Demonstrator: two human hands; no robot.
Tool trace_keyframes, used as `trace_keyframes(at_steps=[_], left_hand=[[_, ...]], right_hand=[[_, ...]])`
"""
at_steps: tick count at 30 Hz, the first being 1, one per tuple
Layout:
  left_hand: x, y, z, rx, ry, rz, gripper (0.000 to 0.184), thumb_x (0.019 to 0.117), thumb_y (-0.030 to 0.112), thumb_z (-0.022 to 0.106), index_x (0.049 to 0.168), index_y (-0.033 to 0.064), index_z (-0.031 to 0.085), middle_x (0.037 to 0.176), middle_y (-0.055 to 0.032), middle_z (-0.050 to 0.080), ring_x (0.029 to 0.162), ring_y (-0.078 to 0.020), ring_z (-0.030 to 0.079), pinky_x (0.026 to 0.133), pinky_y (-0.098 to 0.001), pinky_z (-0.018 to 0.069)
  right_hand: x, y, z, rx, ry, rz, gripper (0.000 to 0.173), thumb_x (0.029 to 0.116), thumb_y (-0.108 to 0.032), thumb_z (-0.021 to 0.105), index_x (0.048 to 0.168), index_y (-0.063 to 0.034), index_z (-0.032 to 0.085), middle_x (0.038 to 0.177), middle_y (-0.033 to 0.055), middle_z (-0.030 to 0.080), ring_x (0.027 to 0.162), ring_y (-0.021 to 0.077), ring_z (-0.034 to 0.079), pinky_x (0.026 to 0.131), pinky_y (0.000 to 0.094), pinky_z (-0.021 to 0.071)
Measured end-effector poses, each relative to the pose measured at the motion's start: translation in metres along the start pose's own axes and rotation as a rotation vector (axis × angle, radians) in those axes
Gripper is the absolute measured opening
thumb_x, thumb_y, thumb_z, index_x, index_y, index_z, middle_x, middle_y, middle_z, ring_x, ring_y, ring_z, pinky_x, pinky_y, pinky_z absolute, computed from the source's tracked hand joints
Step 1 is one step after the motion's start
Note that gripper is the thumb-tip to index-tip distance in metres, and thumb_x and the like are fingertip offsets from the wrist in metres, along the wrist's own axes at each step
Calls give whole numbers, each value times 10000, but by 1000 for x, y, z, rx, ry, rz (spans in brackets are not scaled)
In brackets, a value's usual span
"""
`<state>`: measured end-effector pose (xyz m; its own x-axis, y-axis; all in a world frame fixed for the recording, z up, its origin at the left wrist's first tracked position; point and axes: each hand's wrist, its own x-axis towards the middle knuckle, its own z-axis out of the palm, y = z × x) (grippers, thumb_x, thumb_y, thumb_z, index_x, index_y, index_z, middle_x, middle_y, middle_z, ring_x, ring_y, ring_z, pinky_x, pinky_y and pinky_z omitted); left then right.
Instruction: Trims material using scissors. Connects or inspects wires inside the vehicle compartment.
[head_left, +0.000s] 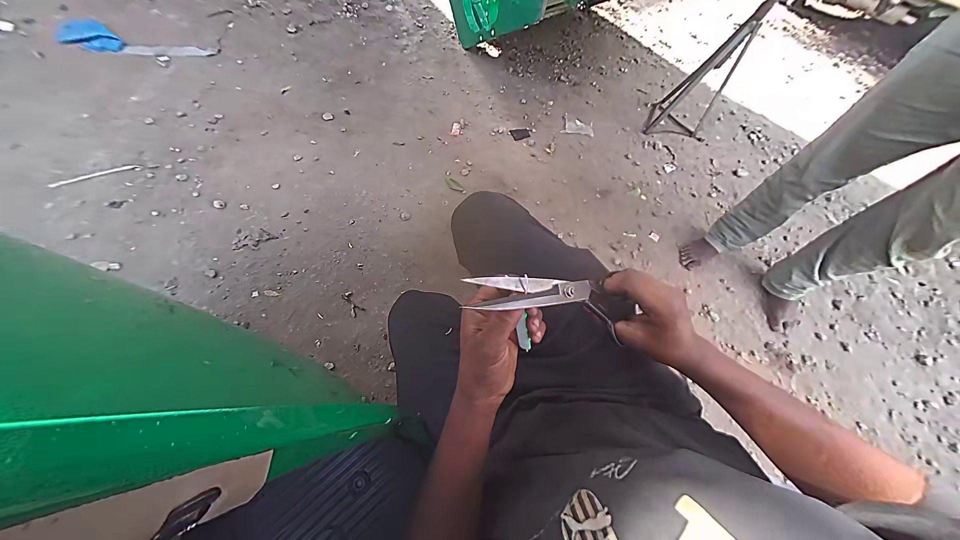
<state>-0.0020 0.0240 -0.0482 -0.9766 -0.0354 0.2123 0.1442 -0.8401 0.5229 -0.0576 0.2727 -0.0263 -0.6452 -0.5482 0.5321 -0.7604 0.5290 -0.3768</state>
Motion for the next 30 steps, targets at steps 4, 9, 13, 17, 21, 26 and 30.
trace_keyframes(at_steps=[4, 9, 13, 17, 21, 26, 30], left_hand=[[1, 2, -2, 43, 30, 15, 173, 998, 205, 652, 1059, 45, 675, 799, -96, 649, 642, -144, 620, 614, -292, 547], [2, 4, -7, 66, 0, 16, 176, 1008, 221, 638, 1075, 62, 670, 782, -83, 647, 634, -133, 617, 610, -287, 542], [3, 3, -10, 46, -32, 17, 206, 1009, 249, 644, 1108, 71, 674, 800, -82, 646, 635, -127, 606, 615, -285, 537], [4, 4, -11, 42, -43, 12, 208, 1017, 265, 631, 1102, 79, 666, 792, -76, 642, 636, -128, 605, 614, -285, 532], [4, 5, -10, 54, -28, 8, 190, 1018, 260, 625, 1069, 80, 659, 767, -65, 620, 620, -130, 594, 602, -285, 528], [6, 4, -10, 53, -24, 21, 178, 1018, 251, 623, 1066, 86, 666, 770, -64, 625, 621, -129, 595, 603, -286, 525], [6, 3, -11, 47, -18, 21, 190, 1008, 264, 644, 1075, 88, 668, 774, -66, 629, 623, -129, 598, 605, -284, 529]], right_hand=[[-1, -6, 4, 5, -38, 53, 275, 828, -152, 763, 1059, -33, 672, 991, 97, 704, 901, 164, 691, 774, 345, 599], [1, -7, 7, -9, -57, 60, 280, 814, -168, 785, 1039, -42, 676, 976, 88, 705, 876, 162, 689, 757, 347, 597], [3, -7, 7, -21, -66, 50, 254, 827, -156, 765, 1033, -35, 678, 956, 88, 702, 864, 166, 688, 749, 342, 593], [3, -8, 11, -9, -88, 60, 215, 867, -137, 724, 1042, -22, 675, 957, 96, 700, 858, 166, 689, 747, 337, 592], [2, -10, 13, 15, -115, 80, 216, 879, -112, 708, 1067, -12, 673, 978, 101, 689, 882, 169, 683, 780, 331, 593], [4, -11, 13, 3, -121, 70, 218, 874, -97, 701, 1066, -1, 669, 988, 113, 690, 895, 183, 687, 795, 336, 593], [3, -10, 13, 3, -124, 75, 233, 866, -127, 714, 1065, -14, 673, 969, 98, 688, 856, 172, 681, 754, 344, 593]])
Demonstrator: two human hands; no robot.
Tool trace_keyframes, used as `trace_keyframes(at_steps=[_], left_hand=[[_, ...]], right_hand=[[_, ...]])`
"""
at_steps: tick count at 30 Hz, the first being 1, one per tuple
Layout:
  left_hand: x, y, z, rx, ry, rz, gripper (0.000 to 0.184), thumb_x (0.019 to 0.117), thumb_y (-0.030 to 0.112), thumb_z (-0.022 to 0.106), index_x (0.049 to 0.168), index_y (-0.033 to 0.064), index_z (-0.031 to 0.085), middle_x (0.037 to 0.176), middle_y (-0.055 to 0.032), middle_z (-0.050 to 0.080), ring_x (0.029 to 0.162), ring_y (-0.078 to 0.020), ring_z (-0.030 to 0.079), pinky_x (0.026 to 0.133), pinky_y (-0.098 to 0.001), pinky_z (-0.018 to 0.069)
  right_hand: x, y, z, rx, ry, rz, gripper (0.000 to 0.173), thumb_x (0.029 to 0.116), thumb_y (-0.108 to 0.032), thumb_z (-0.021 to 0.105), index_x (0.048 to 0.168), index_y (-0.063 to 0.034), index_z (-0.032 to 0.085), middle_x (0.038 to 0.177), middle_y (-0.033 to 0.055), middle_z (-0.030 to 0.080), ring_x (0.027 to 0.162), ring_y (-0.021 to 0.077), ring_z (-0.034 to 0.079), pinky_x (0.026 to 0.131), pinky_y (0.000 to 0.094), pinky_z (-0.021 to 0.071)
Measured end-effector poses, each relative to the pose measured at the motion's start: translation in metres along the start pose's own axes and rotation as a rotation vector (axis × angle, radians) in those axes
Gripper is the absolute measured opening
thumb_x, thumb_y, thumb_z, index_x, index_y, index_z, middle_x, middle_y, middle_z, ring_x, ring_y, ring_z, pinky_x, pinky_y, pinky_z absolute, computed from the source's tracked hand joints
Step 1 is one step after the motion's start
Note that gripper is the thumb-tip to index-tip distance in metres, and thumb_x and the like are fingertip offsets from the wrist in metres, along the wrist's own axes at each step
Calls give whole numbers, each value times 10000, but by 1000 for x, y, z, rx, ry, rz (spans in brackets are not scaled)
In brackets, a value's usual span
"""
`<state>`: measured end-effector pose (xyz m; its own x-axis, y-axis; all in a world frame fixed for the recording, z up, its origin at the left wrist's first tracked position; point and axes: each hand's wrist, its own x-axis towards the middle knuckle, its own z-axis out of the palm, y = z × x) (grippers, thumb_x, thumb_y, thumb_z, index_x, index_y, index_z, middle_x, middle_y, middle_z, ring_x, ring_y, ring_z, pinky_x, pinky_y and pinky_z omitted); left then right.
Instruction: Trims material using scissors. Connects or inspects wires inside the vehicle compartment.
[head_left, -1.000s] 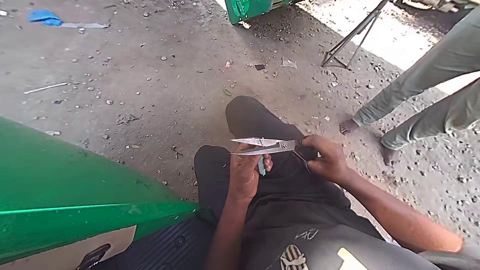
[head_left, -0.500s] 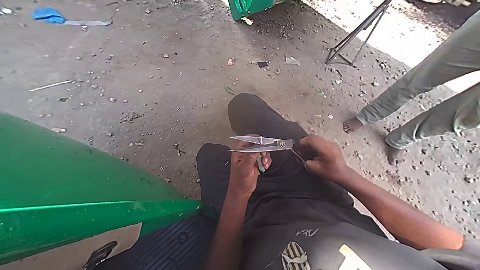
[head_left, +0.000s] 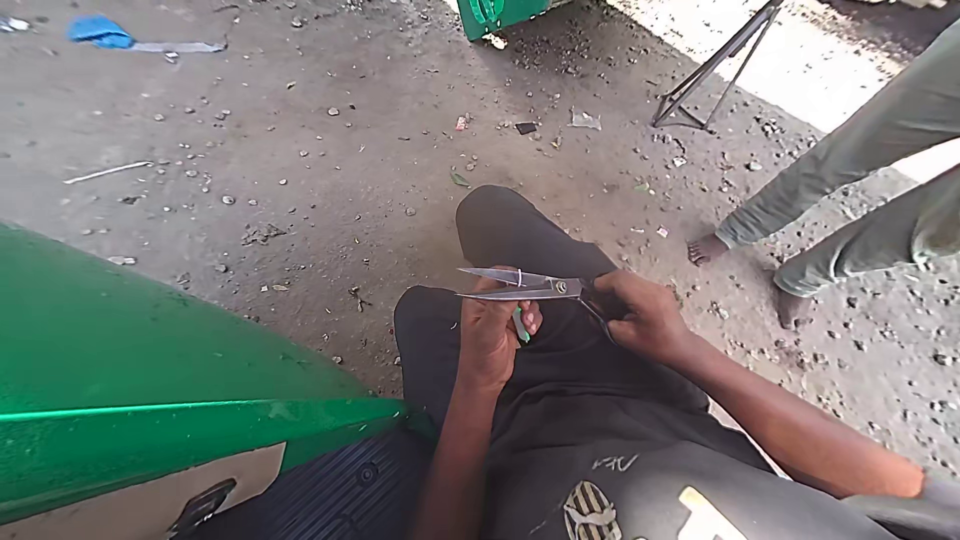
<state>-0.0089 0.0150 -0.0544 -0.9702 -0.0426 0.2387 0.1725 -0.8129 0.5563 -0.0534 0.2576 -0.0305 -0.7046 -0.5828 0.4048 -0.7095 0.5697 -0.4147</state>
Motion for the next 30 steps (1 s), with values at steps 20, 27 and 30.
trace_keyframes(at_steps=[20, 27, 30], left_hand=[[0, 0, -4, -16, -31, -10, 196, 1014, 278, 634, 1098, 102, 658, 795, -60, 636, 632, -125, 602, 613, -284, 531], [1, 0, -1, -13, -23, 7, 200, 1019, 283, 624, 1066, 92, 652, 783, -56, 617, 630, -129, 591, 611, -286, 521], [1, 0, 0, -2, -16, 15, 198, 1025, 284, 610, 1067, 95, 652, 788, -54, 619, 628, -127, 589, 611, -285, 521]], right_hand=[[0, -1, 2, 19, -21, -10, 189, 894, -98, 677, 1064, -14, 673, 961, 92, 682, 873, 162, 677, 777, 320, 589], [1, -1, 2, 3, -45, -13, 185, 903, -85, 671, 1071, -9, 664, 974, 101, 679, 887, 175, 676, 796, 327, 589], [2, -1, 2, -1, -49, -22, 185, 901, -79, 667, 1068, -1, 661, 972, 110, 679, 886, 184, 676, 800, 332, 587]])
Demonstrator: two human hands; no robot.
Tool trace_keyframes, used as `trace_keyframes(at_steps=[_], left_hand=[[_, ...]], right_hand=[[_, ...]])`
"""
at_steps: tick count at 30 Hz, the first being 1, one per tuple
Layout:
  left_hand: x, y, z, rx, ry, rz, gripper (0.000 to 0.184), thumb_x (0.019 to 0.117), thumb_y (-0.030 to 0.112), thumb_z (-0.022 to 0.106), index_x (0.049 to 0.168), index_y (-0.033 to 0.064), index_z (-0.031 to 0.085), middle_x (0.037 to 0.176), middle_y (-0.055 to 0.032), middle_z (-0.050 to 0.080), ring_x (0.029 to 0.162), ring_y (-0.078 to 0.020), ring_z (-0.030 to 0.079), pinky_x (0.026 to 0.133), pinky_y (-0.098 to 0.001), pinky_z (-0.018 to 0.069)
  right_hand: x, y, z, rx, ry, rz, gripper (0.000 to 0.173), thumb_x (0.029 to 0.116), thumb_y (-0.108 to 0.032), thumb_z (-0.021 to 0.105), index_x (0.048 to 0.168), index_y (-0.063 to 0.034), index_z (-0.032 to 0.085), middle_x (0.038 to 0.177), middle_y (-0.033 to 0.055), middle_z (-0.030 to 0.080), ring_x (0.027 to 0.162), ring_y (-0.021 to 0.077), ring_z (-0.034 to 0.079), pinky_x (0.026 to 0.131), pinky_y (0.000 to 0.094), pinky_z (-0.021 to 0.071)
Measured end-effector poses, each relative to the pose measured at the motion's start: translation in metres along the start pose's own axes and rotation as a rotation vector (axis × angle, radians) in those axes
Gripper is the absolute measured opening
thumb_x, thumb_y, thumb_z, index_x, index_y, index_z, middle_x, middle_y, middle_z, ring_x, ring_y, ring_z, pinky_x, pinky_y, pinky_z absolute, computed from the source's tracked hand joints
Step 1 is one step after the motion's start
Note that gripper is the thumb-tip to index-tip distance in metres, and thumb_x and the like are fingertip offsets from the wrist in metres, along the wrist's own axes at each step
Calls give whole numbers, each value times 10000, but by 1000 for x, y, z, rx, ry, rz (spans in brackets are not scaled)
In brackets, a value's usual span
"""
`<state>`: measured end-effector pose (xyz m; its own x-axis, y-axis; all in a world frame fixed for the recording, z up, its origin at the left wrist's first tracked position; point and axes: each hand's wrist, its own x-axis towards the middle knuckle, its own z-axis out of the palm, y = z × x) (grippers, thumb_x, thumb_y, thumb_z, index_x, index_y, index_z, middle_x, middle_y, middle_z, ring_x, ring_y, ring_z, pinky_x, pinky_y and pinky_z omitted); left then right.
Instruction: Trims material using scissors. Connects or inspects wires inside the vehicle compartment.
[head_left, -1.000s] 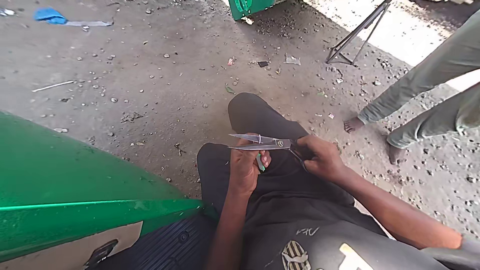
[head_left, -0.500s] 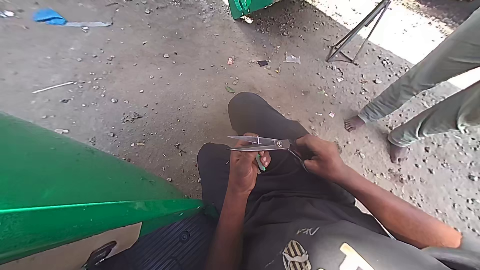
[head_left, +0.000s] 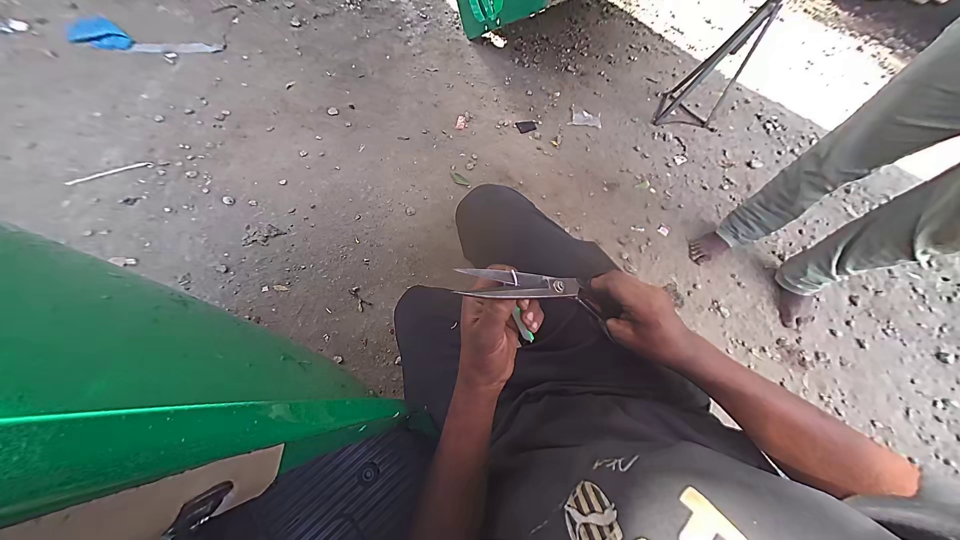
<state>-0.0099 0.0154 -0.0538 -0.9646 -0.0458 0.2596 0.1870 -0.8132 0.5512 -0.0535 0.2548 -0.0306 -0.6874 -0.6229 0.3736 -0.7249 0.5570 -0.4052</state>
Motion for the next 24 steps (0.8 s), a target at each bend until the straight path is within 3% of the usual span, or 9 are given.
trace_keyframes(at_steps=[24], left_hand=[[2, -2, 8, 18, 37, 28, 176, 1039, 259, 572, 1033, 97, 640, 755, -41, 595, 614, -129, 579, 602, -290, 518]], right_hand=[[2, -2, -3, -19, -17, 16, 185, 876, -69, 668, 1053, -15, 665, 924, 91, 683, 832, 177, 678, 752, 336, 587]])
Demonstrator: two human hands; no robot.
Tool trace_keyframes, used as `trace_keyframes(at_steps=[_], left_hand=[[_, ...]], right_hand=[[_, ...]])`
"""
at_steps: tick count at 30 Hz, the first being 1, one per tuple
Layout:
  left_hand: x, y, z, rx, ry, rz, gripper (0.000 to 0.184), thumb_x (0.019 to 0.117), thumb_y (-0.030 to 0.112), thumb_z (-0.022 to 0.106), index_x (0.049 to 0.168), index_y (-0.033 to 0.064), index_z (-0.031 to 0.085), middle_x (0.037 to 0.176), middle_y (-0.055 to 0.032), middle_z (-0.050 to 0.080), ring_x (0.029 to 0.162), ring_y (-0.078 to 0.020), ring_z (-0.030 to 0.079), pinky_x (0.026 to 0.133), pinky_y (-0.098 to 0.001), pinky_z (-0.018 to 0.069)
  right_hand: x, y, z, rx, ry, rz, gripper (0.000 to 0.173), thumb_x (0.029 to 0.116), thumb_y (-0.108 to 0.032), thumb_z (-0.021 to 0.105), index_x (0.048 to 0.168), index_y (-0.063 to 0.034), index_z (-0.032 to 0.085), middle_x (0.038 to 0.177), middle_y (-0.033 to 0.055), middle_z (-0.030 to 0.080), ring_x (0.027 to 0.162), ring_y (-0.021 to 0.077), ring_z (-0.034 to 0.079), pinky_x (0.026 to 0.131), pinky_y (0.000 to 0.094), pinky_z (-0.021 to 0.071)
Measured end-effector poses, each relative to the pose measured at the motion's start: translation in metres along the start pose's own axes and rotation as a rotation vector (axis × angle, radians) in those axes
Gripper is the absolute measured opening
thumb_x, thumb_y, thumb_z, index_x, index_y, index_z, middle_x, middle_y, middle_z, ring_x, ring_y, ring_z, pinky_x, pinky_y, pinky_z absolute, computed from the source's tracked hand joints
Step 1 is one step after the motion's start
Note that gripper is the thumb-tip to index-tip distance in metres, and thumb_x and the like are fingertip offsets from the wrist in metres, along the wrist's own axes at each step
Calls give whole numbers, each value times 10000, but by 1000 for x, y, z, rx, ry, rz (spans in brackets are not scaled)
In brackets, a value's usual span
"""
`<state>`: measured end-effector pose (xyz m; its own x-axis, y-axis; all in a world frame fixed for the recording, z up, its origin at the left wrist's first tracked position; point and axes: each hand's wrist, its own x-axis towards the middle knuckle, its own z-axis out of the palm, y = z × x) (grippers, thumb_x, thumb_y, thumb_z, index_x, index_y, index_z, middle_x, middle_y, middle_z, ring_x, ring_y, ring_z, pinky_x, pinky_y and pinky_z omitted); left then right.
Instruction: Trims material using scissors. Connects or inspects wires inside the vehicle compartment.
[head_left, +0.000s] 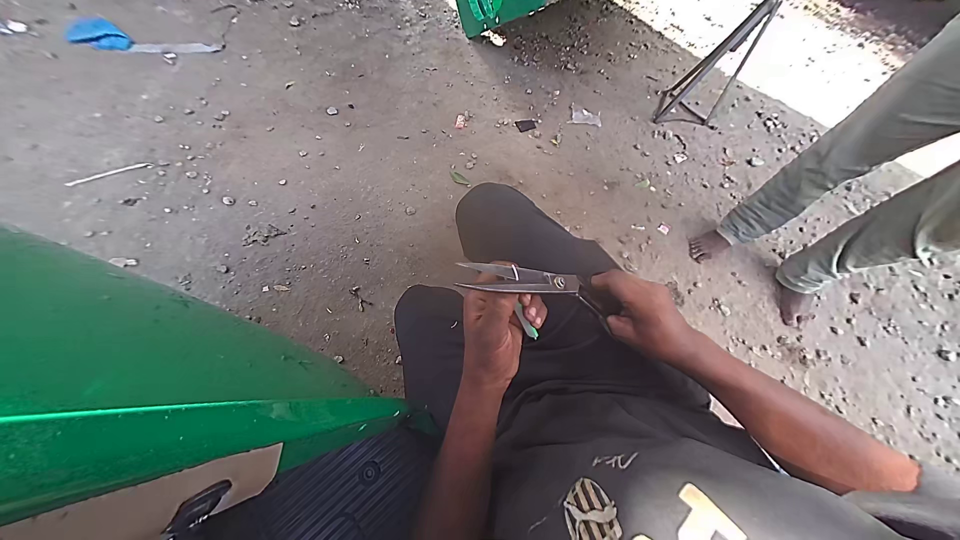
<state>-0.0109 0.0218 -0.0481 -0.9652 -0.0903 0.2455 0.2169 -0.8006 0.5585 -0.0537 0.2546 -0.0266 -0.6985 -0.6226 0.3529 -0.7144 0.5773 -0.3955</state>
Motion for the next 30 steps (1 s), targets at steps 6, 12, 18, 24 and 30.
trace_keyframes(at_steps=[6, 12, 18, 24, 30], left_hand=[[1, 1, 1, -1, 22, 11, 177, 1038, 260, 574, 1018, 96, 637, 742, -42, 592, 607, -131, 578, 600, -293, 517], [2, 1, 4, 27, 60, 10, 194, 1042, 264, 559, 989, 96, 639, 737, -34, 582, 600, -126, 568, 591, -291, 515], [2, 1, 4, 32, 79, 2, 194, 1035, 267, 566, 989, 93, 637, 730, -37, 579, 595, -133, 569, 586, -291, 516], [3, 5, 2, 10, 109, -23, 187, 1052, 220, 491, 1008, 94, 623, 763, -41, 577, 613, -132, 566, 588, -290, 516], [0, 9, 2, 68, 61, -12, 137, 1044, 183, 500, 1011, 94, 598, 775, -36, 564, 637, -140, 579, 606, -296, 534]], right_hand=[[3, -1, 0, -1, -14, 6, 179, 866, -62, 662, 1040, -18, 663, 910, 86, 681, 815, 179, 678, 732, 345, 587], [6, -3, -1, -24, -21, 15, 180, 863, -67, 661, 1036, -20, 676, 910, 86, 688, 826, 184, 685, 740, 348, 590], [8, -4, -2, -49, -31, 12, 199, 813, -36, 665, 1011, -26, 671, 895, 81, 686, 806, 184, 681, 720, 350, 586], [11, -10, -11, 285, -115, 253, 528, 762, -534, 868, 1064, -148, 672, 871, -60, 674, 774, 35, 642, 694, 276, 579], [32, -17, -17, 911, -20, 337, 396, 847, -286, 845, 1088, -50, 637, 914, 78, 704, 733, 144, 656, 630, 277, 563]])
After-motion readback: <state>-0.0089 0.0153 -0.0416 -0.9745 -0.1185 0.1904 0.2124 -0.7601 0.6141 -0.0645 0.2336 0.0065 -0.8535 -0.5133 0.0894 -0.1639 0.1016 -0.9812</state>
